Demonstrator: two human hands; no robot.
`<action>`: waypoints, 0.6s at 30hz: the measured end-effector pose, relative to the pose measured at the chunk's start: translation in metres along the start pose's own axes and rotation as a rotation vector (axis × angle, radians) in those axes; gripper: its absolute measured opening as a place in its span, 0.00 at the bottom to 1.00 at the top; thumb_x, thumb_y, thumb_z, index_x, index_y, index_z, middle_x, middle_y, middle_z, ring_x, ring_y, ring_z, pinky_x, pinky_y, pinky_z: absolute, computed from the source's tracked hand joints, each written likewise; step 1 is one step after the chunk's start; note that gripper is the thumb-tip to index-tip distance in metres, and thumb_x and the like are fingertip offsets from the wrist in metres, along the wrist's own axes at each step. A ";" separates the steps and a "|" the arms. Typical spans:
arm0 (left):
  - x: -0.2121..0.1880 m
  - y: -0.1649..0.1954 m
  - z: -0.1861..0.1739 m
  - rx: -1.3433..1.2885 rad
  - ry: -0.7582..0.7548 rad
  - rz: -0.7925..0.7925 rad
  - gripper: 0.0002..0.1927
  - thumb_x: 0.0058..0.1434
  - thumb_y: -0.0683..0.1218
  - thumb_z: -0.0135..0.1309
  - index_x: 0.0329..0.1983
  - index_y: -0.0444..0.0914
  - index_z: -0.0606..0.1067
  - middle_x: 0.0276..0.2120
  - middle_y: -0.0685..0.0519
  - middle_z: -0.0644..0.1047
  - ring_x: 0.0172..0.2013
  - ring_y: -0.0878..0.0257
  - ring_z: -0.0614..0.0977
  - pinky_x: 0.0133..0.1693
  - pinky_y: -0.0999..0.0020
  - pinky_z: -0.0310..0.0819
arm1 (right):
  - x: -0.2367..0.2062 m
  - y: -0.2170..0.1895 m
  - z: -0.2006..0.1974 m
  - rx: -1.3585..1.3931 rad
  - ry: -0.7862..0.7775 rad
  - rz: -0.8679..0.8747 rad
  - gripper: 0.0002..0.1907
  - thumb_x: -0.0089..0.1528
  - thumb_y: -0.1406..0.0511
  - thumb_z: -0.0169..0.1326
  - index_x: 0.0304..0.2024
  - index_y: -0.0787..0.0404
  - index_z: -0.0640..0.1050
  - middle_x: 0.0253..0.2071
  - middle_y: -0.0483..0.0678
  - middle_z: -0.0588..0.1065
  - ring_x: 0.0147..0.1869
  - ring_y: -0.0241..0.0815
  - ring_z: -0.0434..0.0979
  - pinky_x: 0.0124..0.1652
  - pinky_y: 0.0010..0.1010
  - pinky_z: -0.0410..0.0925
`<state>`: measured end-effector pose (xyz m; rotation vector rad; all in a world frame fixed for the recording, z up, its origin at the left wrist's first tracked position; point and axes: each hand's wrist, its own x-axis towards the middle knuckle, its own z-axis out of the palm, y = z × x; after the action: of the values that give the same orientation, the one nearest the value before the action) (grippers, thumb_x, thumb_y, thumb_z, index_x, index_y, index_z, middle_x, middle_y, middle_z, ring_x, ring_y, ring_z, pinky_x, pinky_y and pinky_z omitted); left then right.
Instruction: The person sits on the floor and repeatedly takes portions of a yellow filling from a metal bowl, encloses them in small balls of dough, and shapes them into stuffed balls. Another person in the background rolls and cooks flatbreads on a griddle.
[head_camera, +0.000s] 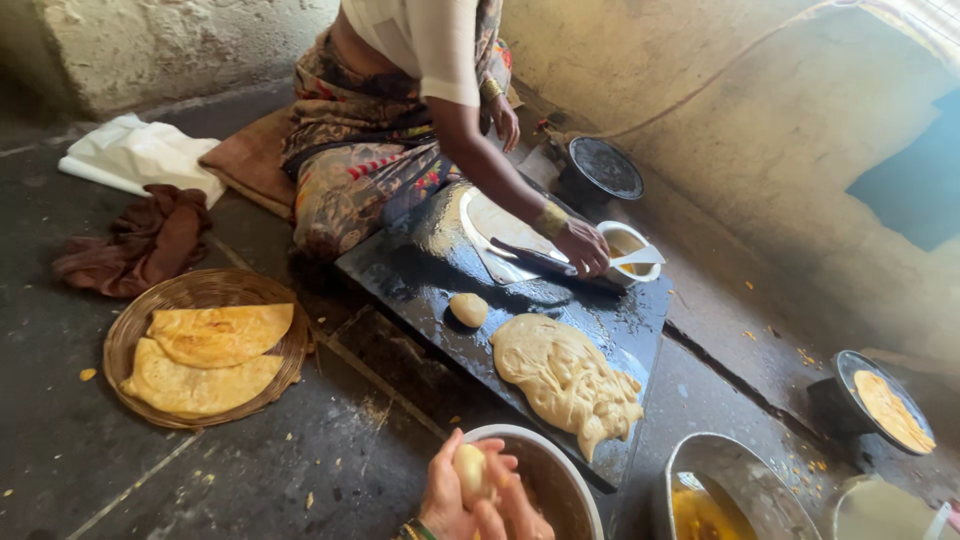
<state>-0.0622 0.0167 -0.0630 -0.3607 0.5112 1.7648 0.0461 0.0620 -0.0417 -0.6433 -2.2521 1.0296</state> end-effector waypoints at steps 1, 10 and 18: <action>0.000 -0.001 0.003 -0.052 -0.046 -0.015 0.40 0.65 0.71 0.33 0.55 0.33 0.74 0.45 0.42 0.80 0.46 0.51 0.81 0.49 0.54 0.78 | 0.002 -0.003 0.000 0.012 0.043 -0.146 0.22 0.64 0.65 0.51 0.60 0.66 0.75 0.52 0.58 0.81 0.54 0.49 0.81 0.52 0.28 0.73; 0.030 -0.002 -0.003 0.250 -0.093 -0.028 0.45 0.59 0.77 0.32 0.70 0.47 0.66 0.65 0.55 0.71 0.64 0.55 0.68 0.56 0.39 0.55 | 0.119 0.012 -0.070 0.681 0.064 0.695 0.17 0.60 0.63 0.56 0.48 0.68 0.79 0.42 0.58 0.80 0.38 0.51 0.84 0.32 0.44 0.77; 0.045 -0.007 -0.028 0.407 -0.053 -0.148 0.38 0.65 0.71 0.34 0.64 0.41 0.70 0.59 0.44 0.78 0.54 0.49 0.79 0.50 0.40 0.73 | 0.261 0.018 -0.141 0.554 0.306 0.671 0.20 0.63 0.61 0.55 0.52 0.68 0.74 0.51 0.61 0.75 0.52 0.57 0.80 0.45 0.53 0.78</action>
<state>-0.0670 0.0413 -0.1109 -0.0632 0.7676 1.4806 -0.0441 0.3084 0.0977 -1.2310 -1.3956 1.6496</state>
